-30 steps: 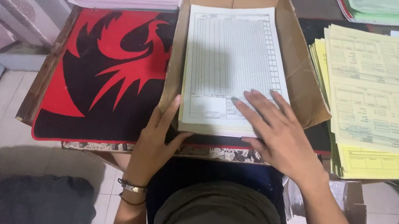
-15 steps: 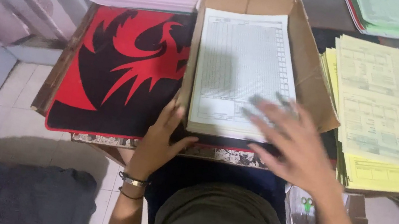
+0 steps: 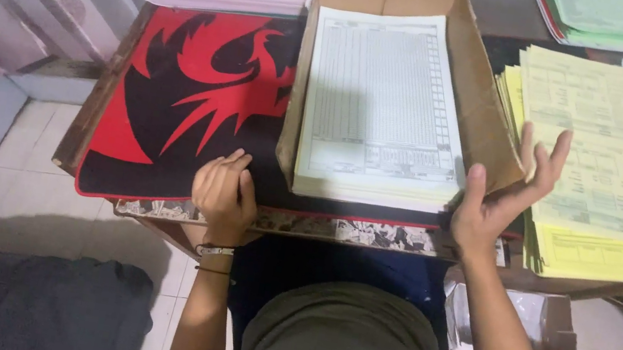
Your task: Sorting a large volume of documents from various stacks into a cardboard box on a desk.
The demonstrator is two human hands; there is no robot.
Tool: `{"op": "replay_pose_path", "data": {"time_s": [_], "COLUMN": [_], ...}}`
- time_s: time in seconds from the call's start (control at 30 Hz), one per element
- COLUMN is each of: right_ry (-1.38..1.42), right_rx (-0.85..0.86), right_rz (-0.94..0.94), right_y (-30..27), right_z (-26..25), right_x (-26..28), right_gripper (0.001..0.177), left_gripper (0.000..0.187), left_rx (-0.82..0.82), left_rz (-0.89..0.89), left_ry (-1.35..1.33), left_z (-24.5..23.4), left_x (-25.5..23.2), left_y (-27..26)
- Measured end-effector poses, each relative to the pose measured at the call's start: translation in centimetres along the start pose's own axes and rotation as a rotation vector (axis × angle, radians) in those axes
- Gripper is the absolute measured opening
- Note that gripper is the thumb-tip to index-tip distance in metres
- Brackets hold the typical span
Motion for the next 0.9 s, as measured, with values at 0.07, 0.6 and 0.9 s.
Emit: {"op": "replay_pose_path", "data": {"time_s": [0.07,0.6,0.9], "right_ry": [0.046,0.021,-0.267], "right_rx": [-0.018,-0.086,0.926], "right_rz": [0.104,-0.297,-0.389], "right_y": [-0.1,-4.1,-15.3], "right_z": [0.0,-0.5,5.7], "right_x": [-0.5,2.2,5.5], "right_gripper": [0.064,0.07,0.049], "left_gripper": [0.029,0.066,0.076], "left_rx": [-0.017,0.371,0.474], "left_rz": [-0.003,-0.092,0.158], "left_ry": [0.022,0.26,0.122], "left_z": [0.5,-0.1,0.1], "left_x": [0.4,-0.2,0.8], "left_y": [-0.5,-11.7,-13.7]}}
Point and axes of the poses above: each hand's wrist, its own y-axis towards the middle knuckle, its own z-axis out of the palm, x = y × z, the point moved 4 cm from there along y, towards the middle knuckle, and after that the axes turned 8 degrees about x, right-handed, at the moved point
